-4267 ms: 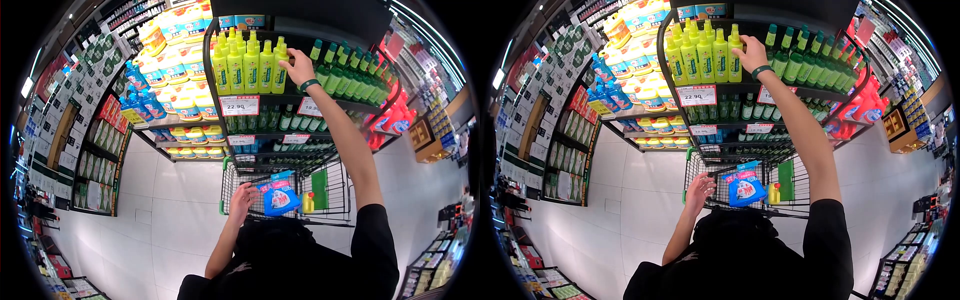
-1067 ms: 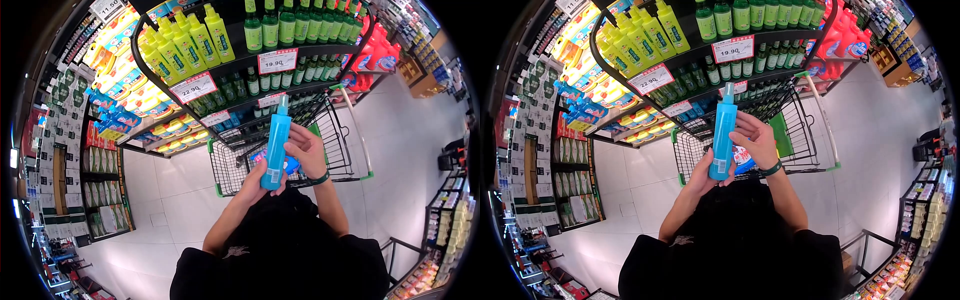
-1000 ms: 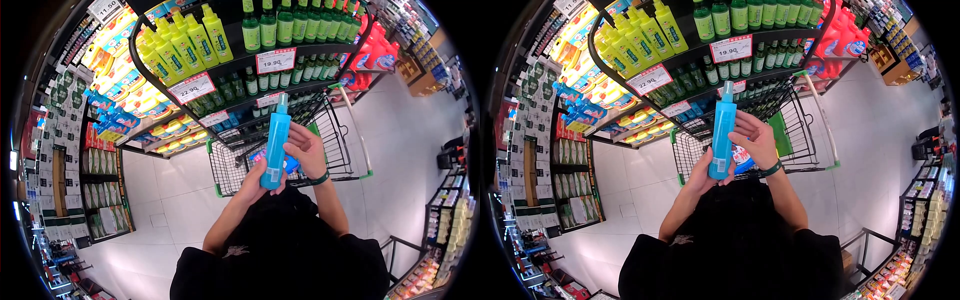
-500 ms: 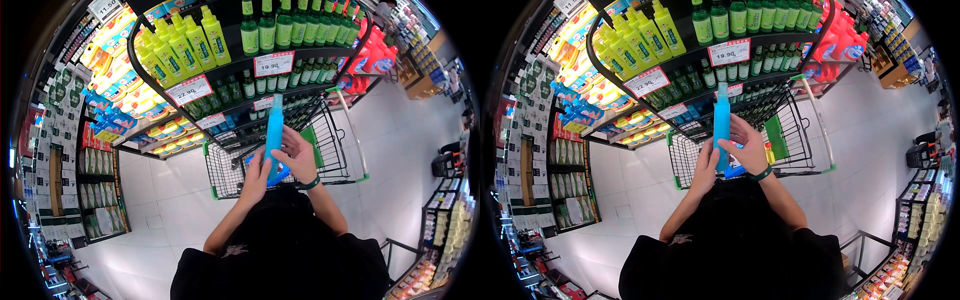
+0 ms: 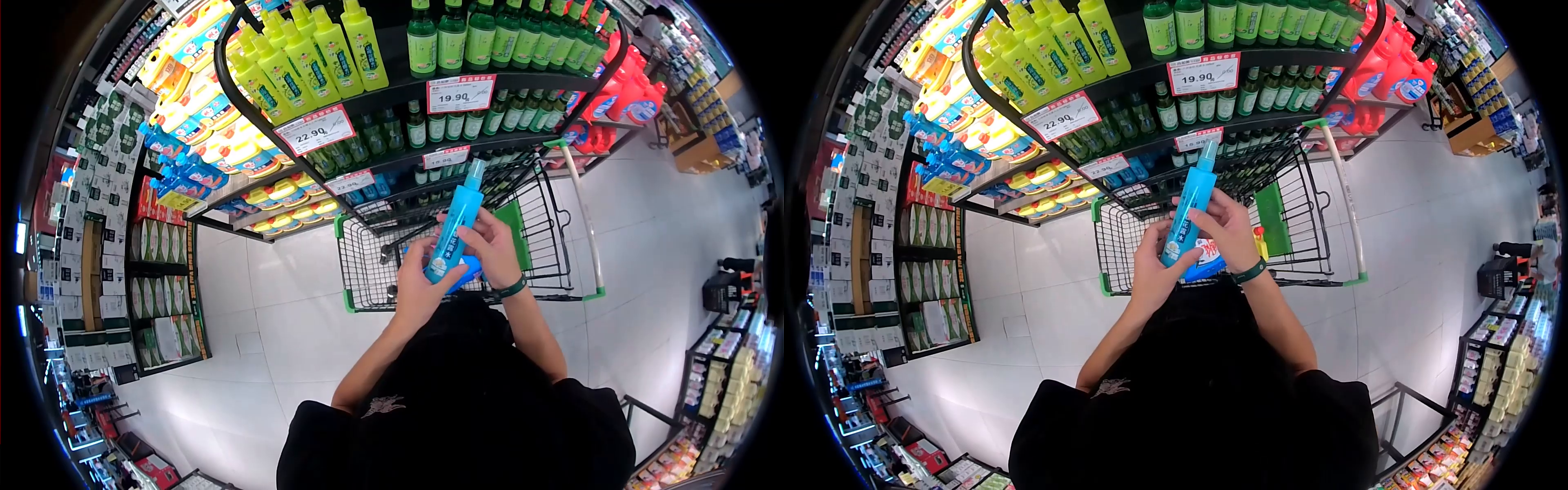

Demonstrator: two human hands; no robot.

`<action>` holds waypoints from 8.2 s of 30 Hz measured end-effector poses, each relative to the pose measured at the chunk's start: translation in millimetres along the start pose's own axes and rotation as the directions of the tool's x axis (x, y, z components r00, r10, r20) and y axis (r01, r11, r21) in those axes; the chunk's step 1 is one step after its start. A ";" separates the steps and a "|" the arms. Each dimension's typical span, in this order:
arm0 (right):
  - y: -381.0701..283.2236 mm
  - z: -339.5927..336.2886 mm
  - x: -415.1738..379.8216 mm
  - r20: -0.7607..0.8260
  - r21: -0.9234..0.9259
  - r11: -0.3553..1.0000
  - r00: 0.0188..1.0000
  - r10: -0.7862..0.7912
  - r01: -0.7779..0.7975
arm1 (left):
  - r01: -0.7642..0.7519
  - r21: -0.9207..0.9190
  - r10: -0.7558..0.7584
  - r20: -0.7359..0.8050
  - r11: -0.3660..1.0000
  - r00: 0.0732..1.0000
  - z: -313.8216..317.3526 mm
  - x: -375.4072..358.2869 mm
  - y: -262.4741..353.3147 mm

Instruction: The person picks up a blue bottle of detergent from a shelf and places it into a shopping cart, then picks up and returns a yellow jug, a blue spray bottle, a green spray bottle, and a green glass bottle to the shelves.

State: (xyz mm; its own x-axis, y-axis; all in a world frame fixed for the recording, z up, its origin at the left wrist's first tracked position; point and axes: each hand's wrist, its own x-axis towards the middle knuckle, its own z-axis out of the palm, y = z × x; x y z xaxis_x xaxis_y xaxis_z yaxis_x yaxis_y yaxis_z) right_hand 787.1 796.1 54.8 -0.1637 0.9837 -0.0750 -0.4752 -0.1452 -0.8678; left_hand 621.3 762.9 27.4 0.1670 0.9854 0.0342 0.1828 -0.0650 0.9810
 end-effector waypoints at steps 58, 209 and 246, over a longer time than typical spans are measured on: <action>293.9 -114.3 312.9 0.143 -0.981 0.117 0.986 -0.089 0.152 | 0.562 -0.285 -0.627 -0.432 0.777 0.648 -97.6 -159.1 -195.5; 280.3 514.3 305.7 0.726 -0.507 0.648 0.687 -0.034 0.568 | 0.479 -0.874 0.155 0.463 -0.084 0.873 -654.5 191.4 -172.6; 386.7 465.9 467.5 0.048 -0.994 -0.111 0.898 -0.438 -0.001 | 0.149 0.737 -0.054 -0.151 0.660 0.987 -721.5 291.8 -277.0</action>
State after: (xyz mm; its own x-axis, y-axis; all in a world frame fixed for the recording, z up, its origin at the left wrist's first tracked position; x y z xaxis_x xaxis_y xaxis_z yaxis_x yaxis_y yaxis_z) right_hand 124.1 1150.2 -86.9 0.0197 0.9415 0.3365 0.9119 0.1210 -0.3921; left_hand -79.6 1182.1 -96.6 0.0083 0.9999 0.0099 0.8591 -0.0122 0.5116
